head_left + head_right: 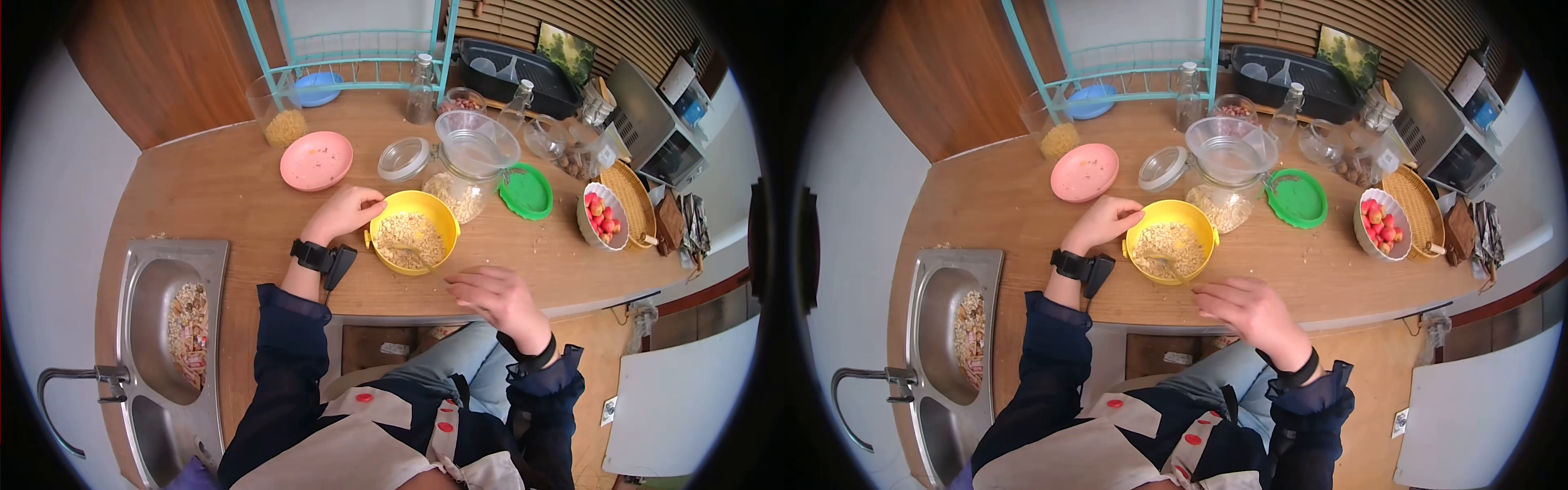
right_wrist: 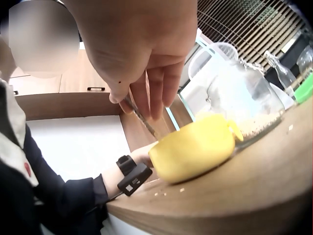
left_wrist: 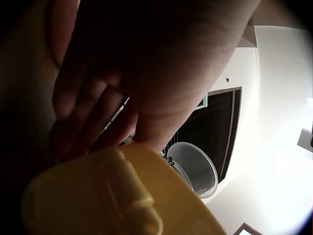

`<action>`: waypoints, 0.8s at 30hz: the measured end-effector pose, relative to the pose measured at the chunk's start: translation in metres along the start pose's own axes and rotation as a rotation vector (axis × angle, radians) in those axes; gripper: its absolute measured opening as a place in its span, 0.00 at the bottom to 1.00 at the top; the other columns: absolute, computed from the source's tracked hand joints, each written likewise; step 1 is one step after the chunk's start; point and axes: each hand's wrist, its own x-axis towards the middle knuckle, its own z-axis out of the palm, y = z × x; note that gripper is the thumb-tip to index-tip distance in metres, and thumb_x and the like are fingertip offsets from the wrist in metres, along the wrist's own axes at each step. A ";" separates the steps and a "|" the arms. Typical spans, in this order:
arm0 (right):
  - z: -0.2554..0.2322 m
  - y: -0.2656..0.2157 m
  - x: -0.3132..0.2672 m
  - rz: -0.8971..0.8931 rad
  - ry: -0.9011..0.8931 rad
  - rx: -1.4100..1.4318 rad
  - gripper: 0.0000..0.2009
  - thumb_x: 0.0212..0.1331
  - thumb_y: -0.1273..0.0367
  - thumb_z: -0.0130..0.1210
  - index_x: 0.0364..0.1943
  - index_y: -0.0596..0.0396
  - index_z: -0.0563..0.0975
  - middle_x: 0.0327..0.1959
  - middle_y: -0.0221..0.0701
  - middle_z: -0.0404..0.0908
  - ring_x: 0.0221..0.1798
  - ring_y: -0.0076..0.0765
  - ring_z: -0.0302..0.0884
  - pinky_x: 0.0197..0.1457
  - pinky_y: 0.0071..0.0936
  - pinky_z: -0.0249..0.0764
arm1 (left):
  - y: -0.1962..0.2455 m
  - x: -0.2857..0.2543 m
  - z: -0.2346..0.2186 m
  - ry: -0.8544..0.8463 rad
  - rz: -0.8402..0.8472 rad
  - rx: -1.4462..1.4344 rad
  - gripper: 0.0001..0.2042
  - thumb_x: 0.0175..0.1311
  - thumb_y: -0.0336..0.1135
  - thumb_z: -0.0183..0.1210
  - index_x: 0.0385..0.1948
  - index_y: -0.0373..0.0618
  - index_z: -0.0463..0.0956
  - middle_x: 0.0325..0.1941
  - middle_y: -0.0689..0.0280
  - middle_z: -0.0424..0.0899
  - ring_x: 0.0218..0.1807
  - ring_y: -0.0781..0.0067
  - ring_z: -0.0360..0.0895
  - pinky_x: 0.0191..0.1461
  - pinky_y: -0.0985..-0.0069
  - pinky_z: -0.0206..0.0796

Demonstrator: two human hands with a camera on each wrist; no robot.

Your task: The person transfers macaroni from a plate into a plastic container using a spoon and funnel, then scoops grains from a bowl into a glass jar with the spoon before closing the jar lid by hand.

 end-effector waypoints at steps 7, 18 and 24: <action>0.009 0.024 -0.005 0.234 0.180 0.030 0.06 0.47 0.73 0.56 0.31 0.58 0.77 0.34 0.35 0.80 0.36 0.41 0.77 0.38 0.31 0.73 | 0.009 -0.002 -0.001 0.080 0.026 0.114 0.11 0.49 0.35 0.54 0.29 0.37 0.78 0.23 0.55 0.80 0.24 0.65 0.78 0.29 0.74 0.67; 0.030 0.031 -0.024 0.537 0.316 0.415 0.06 0.57 0.73 0.49 0.31 0.62 0.77 0.33 0.37 0.80 0.37 0.36 0.77 0.42 0.26 0.71 | 0.008 -0.002 0.001 0.137 0.104 0.193 0.09 0.47 0.35 0.54 0.26 0.41 0.79 0.21 0.57 0.79 0.23 0.62 0.76 0.28 0.73 0.66; 0.039 0.033 -0.028 0.626 0.362 0.640 0.10 0.61 0.71 0.46 0.34 0.64 0.76 0.33 0.34 0.80 0.38 0.27 0.75 0.42 0.22 0.70 | 0.008 -0.003 0.002 0.148 0.076 0.138 0.09 0.48 0.34 0.55 0.27 0.41 0.79 0.22 0.59 0.80 0.24 0.66 0.78 0.30 0.75 0.69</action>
